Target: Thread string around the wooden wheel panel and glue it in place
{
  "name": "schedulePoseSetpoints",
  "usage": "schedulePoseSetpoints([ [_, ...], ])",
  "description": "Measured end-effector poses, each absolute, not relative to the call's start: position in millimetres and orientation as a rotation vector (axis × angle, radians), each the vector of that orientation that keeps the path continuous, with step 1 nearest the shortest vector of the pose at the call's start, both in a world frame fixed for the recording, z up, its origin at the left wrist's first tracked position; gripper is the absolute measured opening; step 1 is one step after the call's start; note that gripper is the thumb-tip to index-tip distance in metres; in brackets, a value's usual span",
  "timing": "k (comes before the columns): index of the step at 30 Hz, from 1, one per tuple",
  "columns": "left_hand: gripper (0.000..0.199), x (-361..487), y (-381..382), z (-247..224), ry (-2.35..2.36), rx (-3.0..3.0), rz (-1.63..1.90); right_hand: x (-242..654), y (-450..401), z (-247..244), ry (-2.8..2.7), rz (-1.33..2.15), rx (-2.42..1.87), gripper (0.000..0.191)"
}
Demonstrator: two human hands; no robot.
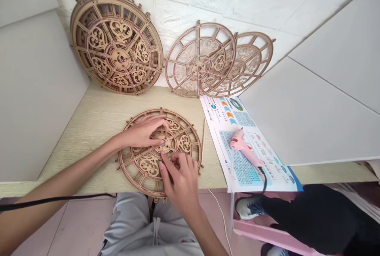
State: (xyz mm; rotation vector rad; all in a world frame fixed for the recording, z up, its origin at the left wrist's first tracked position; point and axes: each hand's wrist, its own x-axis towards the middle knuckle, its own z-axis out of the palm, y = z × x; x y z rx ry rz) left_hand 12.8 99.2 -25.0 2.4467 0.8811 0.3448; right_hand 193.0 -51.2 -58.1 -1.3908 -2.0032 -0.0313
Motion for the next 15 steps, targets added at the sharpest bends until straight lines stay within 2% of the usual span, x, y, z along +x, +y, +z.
schedulePoseSetpoints([
  [5,0.022,14.5,98.9,-25.5,0.879,2.466,0.318,193.2,-50.9,-57.7,-1.991,-0.013,-1.404,0.029],
  [15,0.018,16.6,97.8,-24.9,0.897,2.479,0.324,190.6,-51.4,-60.7,-1.948,0.009,-1.405,0.029],
])
